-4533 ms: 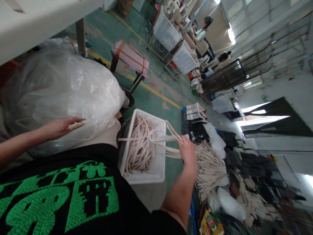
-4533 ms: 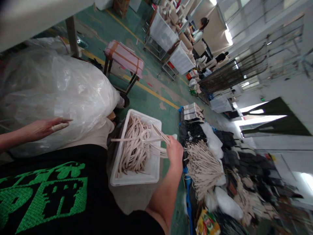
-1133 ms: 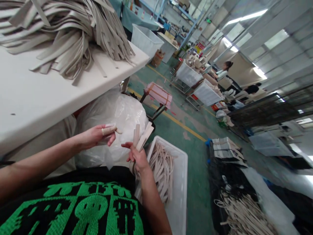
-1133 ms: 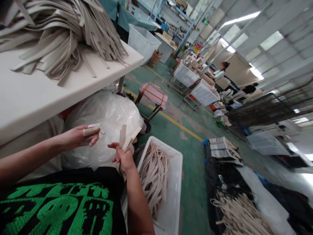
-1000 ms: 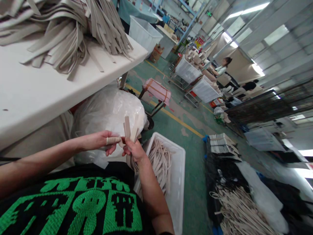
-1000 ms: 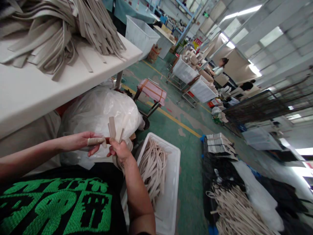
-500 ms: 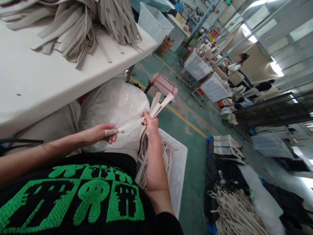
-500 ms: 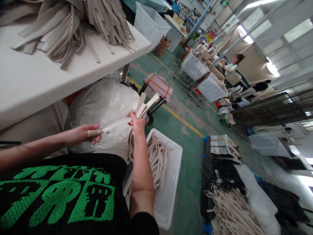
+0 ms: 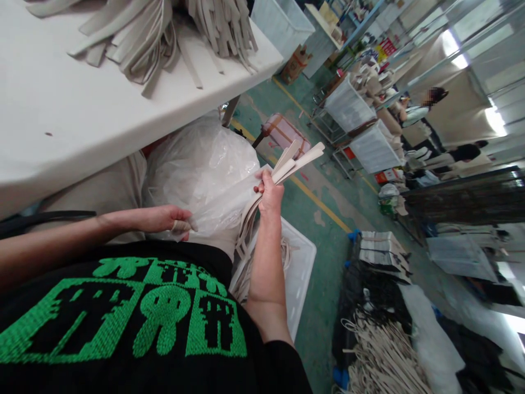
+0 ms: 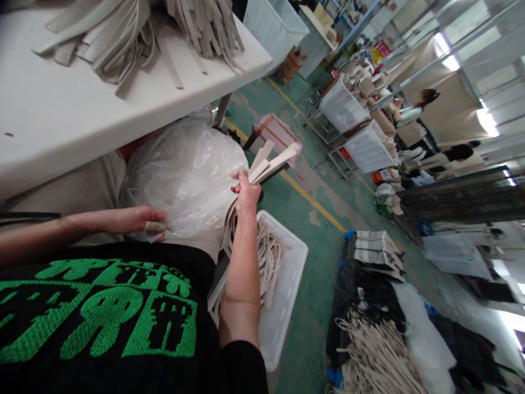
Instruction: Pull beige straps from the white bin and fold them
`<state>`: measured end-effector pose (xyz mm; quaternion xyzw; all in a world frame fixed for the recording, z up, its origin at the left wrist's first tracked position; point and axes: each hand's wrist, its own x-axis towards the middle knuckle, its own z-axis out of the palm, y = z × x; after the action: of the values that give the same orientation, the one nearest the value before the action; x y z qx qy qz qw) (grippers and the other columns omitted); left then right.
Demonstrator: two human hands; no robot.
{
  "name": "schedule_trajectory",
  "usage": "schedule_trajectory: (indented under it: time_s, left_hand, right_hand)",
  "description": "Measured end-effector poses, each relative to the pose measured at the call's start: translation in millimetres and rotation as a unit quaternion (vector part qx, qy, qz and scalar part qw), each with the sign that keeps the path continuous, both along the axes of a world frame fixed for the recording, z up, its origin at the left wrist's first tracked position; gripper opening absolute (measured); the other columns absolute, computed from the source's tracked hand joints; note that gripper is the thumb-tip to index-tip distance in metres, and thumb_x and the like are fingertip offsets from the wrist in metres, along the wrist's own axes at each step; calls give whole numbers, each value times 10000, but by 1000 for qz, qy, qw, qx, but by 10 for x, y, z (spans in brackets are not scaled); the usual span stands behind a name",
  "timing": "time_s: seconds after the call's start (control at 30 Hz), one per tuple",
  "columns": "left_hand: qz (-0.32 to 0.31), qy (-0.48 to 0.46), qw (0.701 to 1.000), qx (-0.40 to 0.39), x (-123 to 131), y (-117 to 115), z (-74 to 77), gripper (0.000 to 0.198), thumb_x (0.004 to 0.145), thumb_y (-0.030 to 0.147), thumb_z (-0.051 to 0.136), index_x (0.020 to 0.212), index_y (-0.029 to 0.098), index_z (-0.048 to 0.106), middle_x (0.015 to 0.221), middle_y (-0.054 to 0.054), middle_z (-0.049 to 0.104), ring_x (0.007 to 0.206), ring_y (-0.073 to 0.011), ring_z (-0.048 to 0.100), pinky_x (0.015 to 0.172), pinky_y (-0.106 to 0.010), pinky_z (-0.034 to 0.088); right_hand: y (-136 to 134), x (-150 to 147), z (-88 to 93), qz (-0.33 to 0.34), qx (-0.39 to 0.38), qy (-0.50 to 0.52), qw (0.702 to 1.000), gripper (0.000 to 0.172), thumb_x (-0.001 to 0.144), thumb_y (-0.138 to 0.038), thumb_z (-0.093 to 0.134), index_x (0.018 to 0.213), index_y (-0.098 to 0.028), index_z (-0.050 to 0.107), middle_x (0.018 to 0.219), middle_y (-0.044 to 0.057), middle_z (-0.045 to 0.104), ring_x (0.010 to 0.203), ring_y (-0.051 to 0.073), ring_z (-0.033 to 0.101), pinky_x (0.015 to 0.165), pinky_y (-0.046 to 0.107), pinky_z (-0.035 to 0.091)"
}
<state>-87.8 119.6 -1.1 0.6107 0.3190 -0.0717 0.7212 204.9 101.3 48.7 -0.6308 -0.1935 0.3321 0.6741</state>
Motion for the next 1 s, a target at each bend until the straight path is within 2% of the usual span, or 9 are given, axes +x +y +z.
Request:
schedule_trajectory:
  time_s: [0.13,0.27,0.37,0.43,0.57,0.67,0.73,0.87,1.0]
  left_hand:
    - [-63,19,991,115,33,25,47,206,746,344,745,590,211,764,603,-60,712,563,-196,573,568,-269,400]
    - [-44,12,982,181,46,40,-106,216,687,297,804,503,213,727,488,-27,629,497,-172,499,543,-287,364]
    - [1,-24,999,38,53,99,-243,256,751,411,824,620,194,791,603,-48,715,553,-180,562,561,-287,436]
    - [84,-48,994,-60,79,148,-250,266,791,416,814,670,179,796,655,-56,738,587,-177,599,578,-276,484]
    - [301,-91,932,-180,203,256,-58,240,807,252,817,614,188,689,578,-13,646,506,-113,554,519,-203,501]
    - [420,-127,868,-231,318,379,182,283,831,187,819,642,209,610,543,25,580,456,-99,523,471,-186,517]
    - [483,-147,830,-238,379,473,353,242,899,143,752,706,192,614,582,20,613,481,-95,560,502,-181,550]
    - [531,-190,803,-194,461,592,588,125,925,49,680,830,130,666,742,-41,728,581,-104,654,569,-186,581]
    - [530,-203,802,-188,509,550,586,192,901,85,719,738,142,636,634,-3,651,512,-86,595,527,-172,538]
  right_hand:
    - [30,-54,-9,2,1,8,1000,223,828,-340,787,786,-159,664,644,-52,682,414,23,372,456,171,482]
    - [11,-115,-75,29,-9,17,999,322,794,-426,827,767,-161,646,598,-52,661,388,25,353,425,183,468]
    - [-62,-168,-208,84,-33,31,995,456,789,-582,820,793,-171,624,610,-27,681,369,35,364,380,190,412]
    - [-159,-250,-322,127,-48,54,989,551,805,-707,763,850,-177,620,605,-26,675,355,44,373,371,196,393]
    - [-449,-545,-517,205,-40,118,971,667,841,-844,608,934,-183,615,638,-12,686,345,57,366,354,206,340]
    - [-682,-770,-579,242,-26,137,960,626,853,-811,590,856,-186,617,646,2,685,353,64,374,363,213,330]
    - [-815,-866,-582,255,-26,113,960,582,884,-751,582,778,-181,624,603,3,655,363,70,404,388,212,342]
    - [-1022,-944,-511,265,-58,20,962,572,951,-667,529,713,-165,664,477,-10,558,399,92,475,459,208,385]
    - [-1155,-1018,-384,307,-106,-38,945,567,949,-654,527,669,-175,646,463,-12,544,409,98,483,497,218,420]
